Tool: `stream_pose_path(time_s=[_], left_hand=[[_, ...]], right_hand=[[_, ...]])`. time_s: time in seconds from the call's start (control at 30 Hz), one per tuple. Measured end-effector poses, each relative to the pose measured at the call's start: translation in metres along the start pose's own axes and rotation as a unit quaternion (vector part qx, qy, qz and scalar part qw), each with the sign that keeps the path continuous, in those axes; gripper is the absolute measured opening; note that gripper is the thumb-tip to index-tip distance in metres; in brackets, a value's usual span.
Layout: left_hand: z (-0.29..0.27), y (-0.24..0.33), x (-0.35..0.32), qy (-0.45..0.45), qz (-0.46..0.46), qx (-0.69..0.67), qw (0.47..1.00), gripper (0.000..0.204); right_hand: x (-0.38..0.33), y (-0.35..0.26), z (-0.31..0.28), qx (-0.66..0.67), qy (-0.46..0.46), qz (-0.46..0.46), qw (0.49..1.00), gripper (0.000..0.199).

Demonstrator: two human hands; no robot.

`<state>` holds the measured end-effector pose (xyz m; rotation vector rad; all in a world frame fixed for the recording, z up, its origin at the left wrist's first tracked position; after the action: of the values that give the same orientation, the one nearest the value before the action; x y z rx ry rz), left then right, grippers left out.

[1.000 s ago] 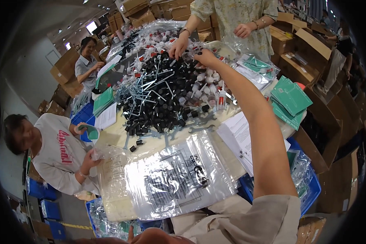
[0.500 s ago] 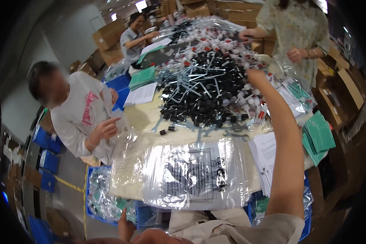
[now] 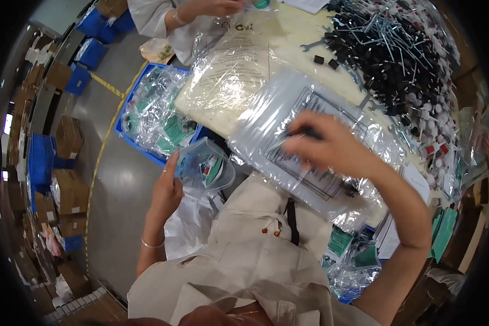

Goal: Packing instruction manuals and small components into plastic bags.

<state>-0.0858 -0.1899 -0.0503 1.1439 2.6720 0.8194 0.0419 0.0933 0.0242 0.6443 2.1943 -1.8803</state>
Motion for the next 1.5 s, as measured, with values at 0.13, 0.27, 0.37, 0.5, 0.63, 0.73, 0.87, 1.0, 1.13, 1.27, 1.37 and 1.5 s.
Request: stream_pose_path(time_s=[0.13,0.27,0.37,0.5,0.63,0.73,0.87,1.0,1.13,1.27,1.37,1.5], left_hand=[[-0.007,0.002,-0.035,0.010,-0.012,0.004,1.000,0.068],[-0.009,0.012,-0.043,-0.006,0.005,-0.023,1.000,0.071],[-0.014,0.020,-0.052,-0.012,0.014,-0.063,0.998,0.072],[-0.029,0.018,-0.053,0.022,0.038,-0.088,0.995,0.070],[-0.032,0.011,-0.050,-0.030,0.011,-0.134,0.990,0.069],[-0.044,0.019,-0.058,-0.152,-0.142,-0.252,0.945,0.072],[-0.089,0.114,-0.045,-0.206,-0.009,-0.338,0.918,0.062],[-0.102,0.185,-0.010,-0.148,0.118,-0.379,0.906,0.061],[-0.085,0.273,-0.004,-0.214,0.243,-0.531,0.783,0.058],[-0.059,0.353,-0.020,-0.260,0.334,-0.538,0.729,0.054],[-0.038,0.363,-0.011,-0.329,0.325,-0.518,0.719,0.050],[0.000,0.362,-0.010,-0.401,0.361,-0.422,0.728,0.041]], right_hand=[[0.025,0.025,0.157,-0.072,-0.221,-0.021,0.972,0.029],[0.061,0.066,0.234,-0.150,-0.275,-0.012,0.950,0.035],[0.072,0.066,0.245,-0.187,-0.225,-0.023,0.956,0.058],[0.052,0.052,0.224,-0.279,-0.132,-0.261,0.914,0.060],[0.006,0.050,0.202,-0.417,-0.204,-0.317,0.827,0.042],[-0.024,0.051,0.195,-0.532,-0.093,-0.475,0.695,0.016],[-0.113,-0.053,0.150,-0.283,0.147,-0.695,0.644,0.016],[-0.202,-0.101,0.089,-0.260,0.375,-0.713,0.533,0.017],[-0.230,-0.077,0.056,-0.322,0.217,-0.500,0.774,0.011],[-0.309,-0.046,0.025,-0.236,0.300,-0.467,0.798,0.010],[-0.362,-0.017,0.005,-0.184,0.353,-0.367,0.841,0.012],[-0.409,0.037,-0.022,-0.130,0.391,-0.259,0.874,0.012]])
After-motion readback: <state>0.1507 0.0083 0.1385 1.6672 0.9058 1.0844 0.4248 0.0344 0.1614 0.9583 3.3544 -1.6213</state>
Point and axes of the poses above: each hand's wrist, its own x-axis towards the middle knuckle, its own z-axis out of the palm, y = z × x, the point moved 8 cm from there along x, towards the middle knuckle, and after that the axes turned 4 degrees about y, right-handed, at the moved point
